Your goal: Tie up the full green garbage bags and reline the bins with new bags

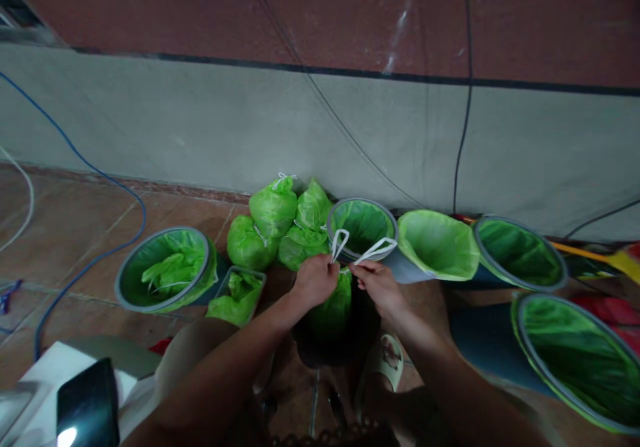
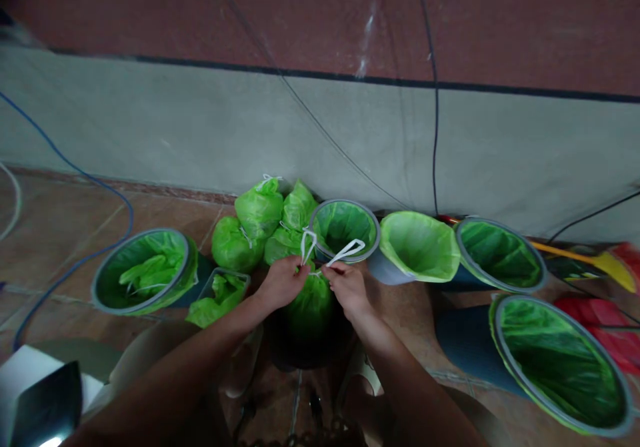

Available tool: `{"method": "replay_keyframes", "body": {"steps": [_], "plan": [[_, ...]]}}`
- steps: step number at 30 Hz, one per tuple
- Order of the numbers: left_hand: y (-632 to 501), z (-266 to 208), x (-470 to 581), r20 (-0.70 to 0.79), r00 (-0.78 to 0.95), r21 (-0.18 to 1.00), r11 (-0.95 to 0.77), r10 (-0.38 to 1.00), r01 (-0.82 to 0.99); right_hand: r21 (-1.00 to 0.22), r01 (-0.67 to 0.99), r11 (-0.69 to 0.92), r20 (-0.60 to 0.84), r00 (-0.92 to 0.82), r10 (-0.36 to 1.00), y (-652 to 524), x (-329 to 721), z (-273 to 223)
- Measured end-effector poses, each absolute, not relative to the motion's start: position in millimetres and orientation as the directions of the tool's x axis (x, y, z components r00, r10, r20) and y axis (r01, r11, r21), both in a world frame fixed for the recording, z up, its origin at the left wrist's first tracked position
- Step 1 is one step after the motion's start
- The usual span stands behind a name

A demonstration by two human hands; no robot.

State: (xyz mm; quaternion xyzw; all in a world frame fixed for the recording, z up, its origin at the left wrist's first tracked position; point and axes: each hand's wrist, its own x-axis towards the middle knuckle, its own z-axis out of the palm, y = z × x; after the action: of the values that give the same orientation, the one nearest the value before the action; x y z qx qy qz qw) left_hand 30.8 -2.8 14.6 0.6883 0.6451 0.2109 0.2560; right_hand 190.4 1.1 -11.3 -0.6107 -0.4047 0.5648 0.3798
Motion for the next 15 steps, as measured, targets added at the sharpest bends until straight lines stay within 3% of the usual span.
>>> {"method": "replay_keyframes", "body": {"steps": [3,7,11,15], "plan": [[0,12,31,-0.117,0.084,0.785,0.040,0.990,0.618,-0.943,0.135,-0.305,-0.304,0.028,0.952,2,190,-13],[1,7,35,-0.267,0.048,0.945,0.252,0.962,0.211,-0.946,0.258,-0.197,-0.204,-0.001,0.979,2,192,-15],[0,9,39,-0.363,0.065,0.919,0.368,0.930,-0.138,-0.916,0.389,-0.092,-0.113,-0.032,0.993,-1,195,-11],[-1,10,38,-0.446,0.087,0.870,0.454,0.891,-0.189,-0.867,0.490,0.086,0.024,-0.133,0.991,-9,192,-3]]}}
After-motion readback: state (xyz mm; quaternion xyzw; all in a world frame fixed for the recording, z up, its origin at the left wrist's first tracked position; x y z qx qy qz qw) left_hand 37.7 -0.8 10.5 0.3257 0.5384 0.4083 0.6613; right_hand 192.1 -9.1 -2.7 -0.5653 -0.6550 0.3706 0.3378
